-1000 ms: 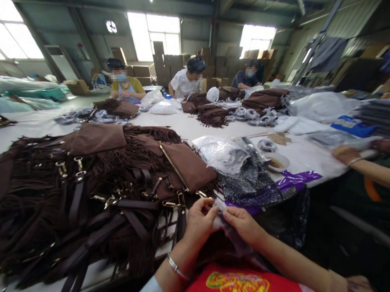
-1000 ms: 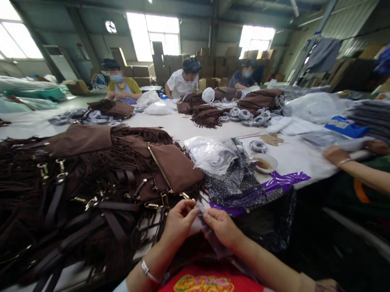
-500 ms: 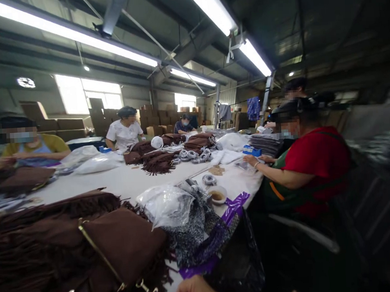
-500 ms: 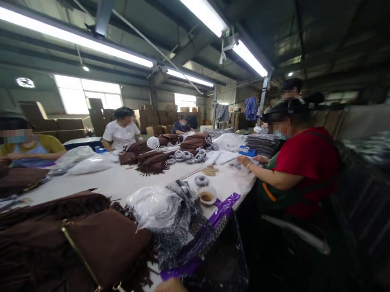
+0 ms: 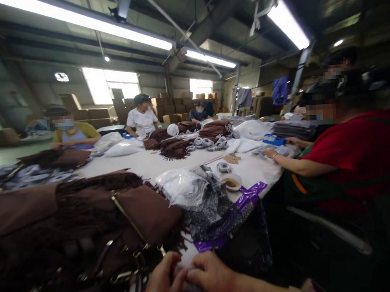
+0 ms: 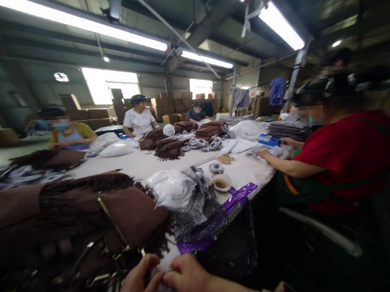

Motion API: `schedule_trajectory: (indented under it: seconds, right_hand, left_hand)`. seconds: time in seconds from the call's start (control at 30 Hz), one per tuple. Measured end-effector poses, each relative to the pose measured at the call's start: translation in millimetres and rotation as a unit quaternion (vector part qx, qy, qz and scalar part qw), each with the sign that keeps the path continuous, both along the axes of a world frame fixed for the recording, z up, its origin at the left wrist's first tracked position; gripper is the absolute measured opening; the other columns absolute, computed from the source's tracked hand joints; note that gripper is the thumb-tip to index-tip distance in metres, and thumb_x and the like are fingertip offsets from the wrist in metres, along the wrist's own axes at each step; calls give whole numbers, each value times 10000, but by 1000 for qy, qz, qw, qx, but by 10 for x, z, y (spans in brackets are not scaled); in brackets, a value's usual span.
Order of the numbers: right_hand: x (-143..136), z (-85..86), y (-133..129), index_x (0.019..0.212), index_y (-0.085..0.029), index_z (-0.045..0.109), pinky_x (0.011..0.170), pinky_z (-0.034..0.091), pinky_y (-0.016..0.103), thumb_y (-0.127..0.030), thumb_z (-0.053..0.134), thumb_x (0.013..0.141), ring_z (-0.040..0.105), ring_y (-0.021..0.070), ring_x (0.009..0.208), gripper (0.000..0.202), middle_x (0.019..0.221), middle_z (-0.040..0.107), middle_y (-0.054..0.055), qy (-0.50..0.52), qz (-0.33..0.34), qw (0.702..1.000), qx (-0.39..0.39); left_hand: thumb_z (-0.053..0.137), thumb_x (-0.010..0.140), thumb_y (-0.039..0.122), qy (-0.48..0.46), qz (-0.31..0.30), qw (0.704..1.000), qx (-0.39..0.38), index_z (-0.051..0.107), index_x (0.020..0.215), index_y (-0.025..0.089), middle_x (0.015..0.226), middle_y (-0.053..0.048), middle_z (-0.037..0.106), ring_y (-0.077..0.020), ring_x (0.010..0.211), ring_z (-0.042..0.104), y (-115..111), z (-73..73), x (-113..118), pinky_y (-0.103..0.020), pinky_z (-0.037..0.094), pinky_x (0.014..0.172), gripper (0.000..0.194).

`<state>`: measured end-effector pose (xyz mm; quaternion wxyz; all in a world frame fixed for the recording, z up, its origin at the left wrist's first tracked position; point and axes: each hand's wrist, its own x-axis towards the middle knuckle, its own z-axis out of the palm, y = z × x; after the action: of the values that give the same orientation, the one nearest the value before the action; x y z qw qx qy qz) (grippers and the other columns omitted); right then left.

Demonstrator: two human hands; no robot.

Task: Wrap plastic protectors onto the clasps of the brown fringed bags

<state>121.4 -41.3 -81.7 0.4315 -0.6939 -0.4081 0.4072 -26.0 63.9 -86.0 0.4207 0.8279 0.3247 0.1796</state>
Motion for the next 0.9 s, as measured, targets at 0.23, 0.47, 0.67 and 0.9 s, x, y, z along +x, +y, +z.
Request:
schedule_trajectory:
  seconds: [0.23, 0.47, 0.67, 0.9]
  right_hand:
    - [138, 21, -94, 663, -162, 628, 552, 342, 238, -384, 602, 794, 456, 127, 604, 259, 605, 541, -15, 2, 35, 998, 44]
    - [133, -28, -105, 799, -155, 683, 585, 400, 253, -507, 597, 821, 528, 151, 647, 363, 704, 640, 18, 55, 61, 996, 35]
    - [168, -113, -136, 863, -142, 690, 594, 412, 255, -519, 603, 824, 546, 146, 656, 389, 757, 669, 35, 109, 52, 992, 22]
    - [93, -142, -144, 851, -141, 658, 499, 369, 218, -559, 664, 757, 490, 102, 541, 428, 650, 612, -3, 191, 56, 980, -19]
  left_hand:
    - [633, 742, 321, -13, 46, 986, -157, 579, 900, 185, 561, 66, 496, -121, 501, 512, -114, 262, -130, -218, 361, 482, 215]
    - [668, 760, 349, -110, 8, 955, -274, 626, 968, 177, 652, 38, 562, -88, 536, 491, -209, 140, -74, -196, 367, 509, 273]
    - [591, 805, 302, -27, -76, 970, -229, 680, 901, 171, 645, 15, 588, -108, 559, 492, -102, 178, -130, -217, 376, 539, 186]
    - [600, 807, 262, 7, -16, 998, 59, 604, 686, 189, 724, -29, 588, -152, 681, 489, -68, 139, -113, -256, 353, 630, 142]
